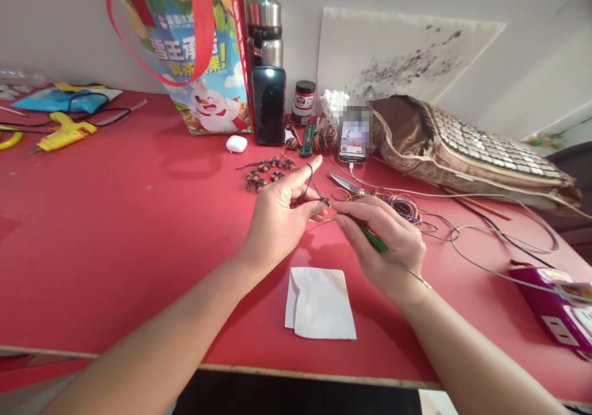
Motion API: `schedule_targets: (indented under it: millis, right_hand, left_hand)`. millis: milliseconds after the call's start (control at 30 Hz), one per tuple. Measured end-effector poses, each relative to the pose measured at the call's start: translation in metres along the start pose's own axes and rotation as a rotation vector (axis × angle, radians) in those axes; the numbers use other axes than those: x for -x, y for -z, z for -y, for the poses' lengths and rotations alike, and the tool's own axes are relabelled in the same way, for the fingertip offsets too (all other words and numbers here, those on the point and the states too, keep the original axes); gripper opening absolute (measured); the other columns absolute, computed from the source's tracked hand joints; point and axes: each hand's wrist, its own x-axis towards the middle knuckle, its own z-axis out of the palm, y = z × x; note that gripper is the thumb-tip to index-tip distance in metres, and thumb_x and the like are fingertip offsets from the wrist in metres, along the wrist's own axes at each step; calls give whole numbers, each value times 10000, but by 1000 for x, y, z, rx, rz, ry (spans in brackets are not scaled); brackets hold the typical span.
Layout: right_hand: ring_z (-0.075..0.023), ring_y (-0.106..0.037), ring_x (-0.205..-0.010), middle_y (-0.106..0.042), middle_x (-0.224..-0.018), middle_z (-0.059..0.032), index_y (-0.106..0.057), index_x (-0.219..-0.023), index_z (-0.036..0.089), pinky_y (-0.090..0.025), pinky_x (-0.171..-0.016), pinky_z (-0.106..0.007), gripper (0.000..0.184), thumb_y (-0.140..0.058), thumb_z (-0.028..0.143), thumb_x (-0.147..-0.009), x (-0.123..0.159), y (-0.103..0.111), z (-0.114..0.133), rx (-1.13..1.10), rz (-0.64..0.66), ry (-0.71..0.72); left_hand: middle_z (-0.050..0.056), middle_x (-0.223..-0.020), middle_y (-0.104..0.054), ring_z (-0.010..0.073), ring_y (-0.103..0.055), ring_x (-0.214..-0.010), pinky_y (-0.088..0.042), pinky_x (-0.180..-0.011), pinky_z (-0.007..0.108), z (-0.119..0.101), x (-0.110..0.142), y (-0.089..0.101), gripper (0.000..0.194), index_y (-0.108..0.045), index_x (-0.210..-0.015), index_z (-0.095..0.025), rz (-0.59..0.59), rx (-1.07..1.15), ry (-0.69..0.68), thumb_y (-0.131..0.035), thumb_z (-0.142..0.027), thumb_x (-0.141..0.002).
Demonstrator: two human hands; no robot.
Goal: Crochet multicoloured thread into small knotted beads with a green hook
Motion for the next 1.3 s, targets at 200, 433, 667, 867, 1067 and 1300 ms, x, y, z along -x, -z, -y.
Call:
schedule_targets:
  millis: [200,433,667,867,1067,1300]
  right_hand:
    - [-172,-762,-778,-809,-901,-42,-831,-1051,236,-614,-701,-283,167,-730,119,-987,-5,10,-5,-13,41,-72]
    - [-147,-734,-735,-791,-897,-38,-835,-1096,233,-608,-693,-262,230,-745,66,-965,-5,12,-7,-2,44,39]
    - [-154,-727,-718,-789,-868,-38,-853,-1072,246,-599,-670,-268,230,-745,77,-959,-7,14,-7,-34,58,24]
    - [-158,-716,-708,-798,-827,-41,-880,-966,240,-574,-655,-280,166,-768,119,-946,-14,25,-10,-194,143,-167]
    - [-148,-642,-619,-759,-735,-39,-896,-866,234,-510,-555,-284,68,-841,244,-904,-16,32,-17,-429,158,-473]
    - [-70,-450,-471,-703,-664,-59,-891,-753,183,-272,-394,-228,245,-1005,391,-692,-23,36,-22,-701,90,-838]
  left_hand:
    - [-60,-685,-732,137,-705,-667,-640,-766,283,3,-4,1,762,-680,-1500,-146,39,-27,39,-862,-59,-765]
    - [-35,-701,-765,150,-747,-685,-660,-768,289,0,-5,0,845,-610,-1531,-42,13,22,116,-912,-107,-744]
    - [-52,-695,-741,158,-747,-679,-659,-770,317,1,-6,4,794,-652,-1498,-90,10,-3,110,-895,-111,-742]
    - [-34,-723,-729,145,-706,-700,-626,-802,319,5,-8,9,673,-677,-1485,-92,68,-201,65,-786,-80,-821]
    - [-41,-760,-688,120,-629,-721,-567,-785,297,8,-9,11,662,-696,-1478,-129,174,-230,42,-767,-80,-822]
    - [-43,-741,-683,120,-628,-732,-586,-807,310,1,-8,9,683,-731,-1437,-135,231,-59,73,-842,-115,-764]
